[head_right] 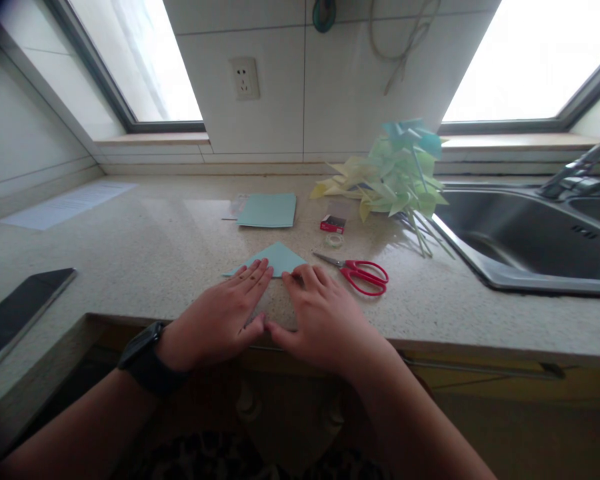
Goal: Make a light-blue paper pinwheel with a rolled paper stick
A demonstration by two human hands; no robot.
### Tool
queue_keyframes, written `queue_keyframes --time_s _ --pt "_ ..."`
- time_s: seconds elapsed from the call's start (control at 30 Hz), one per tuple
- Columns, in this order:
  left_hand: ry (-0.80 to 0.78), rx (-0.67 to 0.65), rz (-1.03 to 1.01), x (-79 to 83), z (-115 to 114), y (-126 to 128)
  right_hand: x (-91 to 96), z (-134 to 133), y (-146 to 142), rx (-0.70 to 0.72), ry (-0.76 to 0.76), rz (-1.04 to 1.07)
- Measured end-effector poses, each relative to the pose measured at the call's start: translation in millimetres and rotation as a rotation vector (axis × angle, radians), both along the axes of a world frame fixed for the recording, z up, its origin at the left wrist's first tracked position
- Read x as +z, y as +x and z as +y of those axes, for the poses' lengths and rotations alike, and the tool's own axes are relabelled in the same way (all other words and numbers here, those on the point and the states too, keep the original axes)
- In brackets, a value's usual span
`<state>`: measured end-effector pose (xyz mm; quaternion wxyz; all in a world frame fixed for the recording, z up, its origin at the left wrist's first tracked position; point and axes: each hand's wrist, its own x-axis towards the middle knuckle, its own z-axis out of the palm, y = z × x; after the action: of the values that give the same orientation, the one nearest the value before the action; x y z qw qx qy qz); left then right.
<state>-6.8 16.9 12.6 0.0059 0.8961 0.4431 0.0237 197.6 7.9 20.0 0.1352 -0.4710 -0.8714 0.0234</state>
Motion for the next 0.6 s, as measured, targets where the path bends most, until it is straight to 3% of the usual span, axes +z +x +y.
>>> queue_keyframes --time_s 0.6 --pt "-0.005 -0.012 0.021 -3.7 16.4 -2.2 -9.2 8.6 -2.3 -0.057 -0.001 -0.049"
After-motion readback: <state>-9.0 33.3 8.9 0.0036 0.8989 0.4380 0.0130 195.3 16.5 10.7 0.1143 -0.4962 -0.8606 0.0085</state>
